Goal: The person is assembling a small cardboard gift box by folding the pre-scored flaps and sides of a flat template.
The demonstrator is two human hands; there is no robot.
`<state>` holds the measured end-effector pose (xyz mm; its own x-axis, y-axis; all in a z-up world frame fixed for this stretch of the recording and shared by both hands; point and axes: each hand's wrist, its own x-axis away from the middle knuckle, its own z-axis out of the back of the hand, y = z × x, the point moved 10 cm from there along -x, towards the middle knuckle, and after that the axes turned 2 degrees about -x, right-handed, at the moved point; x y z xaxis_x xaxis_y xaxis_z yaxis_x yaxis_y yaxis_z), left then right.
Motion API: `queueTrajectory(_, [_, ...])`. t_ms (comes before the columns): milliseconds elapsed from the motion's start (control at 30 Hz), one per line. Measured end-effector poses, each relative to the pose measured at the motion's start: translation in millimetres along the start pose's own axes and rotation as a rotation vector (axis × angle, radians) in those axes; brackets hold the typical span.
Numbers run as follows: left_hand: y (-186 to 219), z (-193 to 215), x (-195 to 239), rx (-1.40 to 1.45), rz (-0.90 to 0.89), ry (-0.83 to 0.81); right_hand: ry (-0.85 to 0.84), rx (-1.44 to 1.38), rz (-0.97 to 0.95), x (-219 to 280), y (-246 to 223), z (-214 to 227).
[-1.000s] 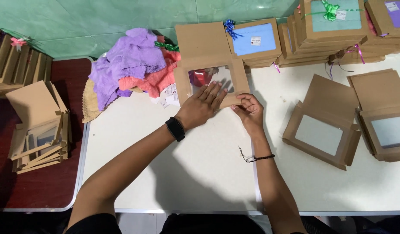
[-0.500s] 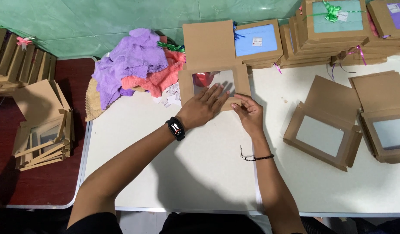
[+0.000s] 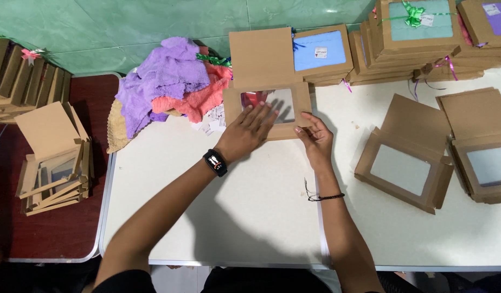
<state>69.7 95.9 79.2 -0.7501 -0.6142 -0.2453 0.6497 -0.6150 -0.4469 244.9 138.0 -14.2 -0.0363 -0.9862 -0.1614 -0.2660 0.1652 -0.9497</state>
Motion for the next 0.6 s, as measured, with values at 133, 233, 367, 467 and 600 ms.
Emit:
queueTrajectory(133, [-42, 5, 16, 0.471, 0.367, -0.046, 0.052, -0.048, 0.007, -7, 22, 18])
queueTrajectory(233, [-66, 1, 37, 0.902, 0.770, 0.024, 0.076, -0.074, -0.002, -7, 28, 21])
queueTrajectory(367, [-67, -95, 81, 1.621, 1.191, 0.553, 0.076, -0.050, -0.027, -6, 35, 23])
queueTrajectory(467, [-46, -112, 92, 1.812, 1.272, 0.727, 0.099, -0.048, -0.035, -2, 24, 22])
queueTrajectory(600, [-50, -86, 84, 1.896, 1.273, 0.774, 0.164, -0.019, 0.013, -4, -14, 12])
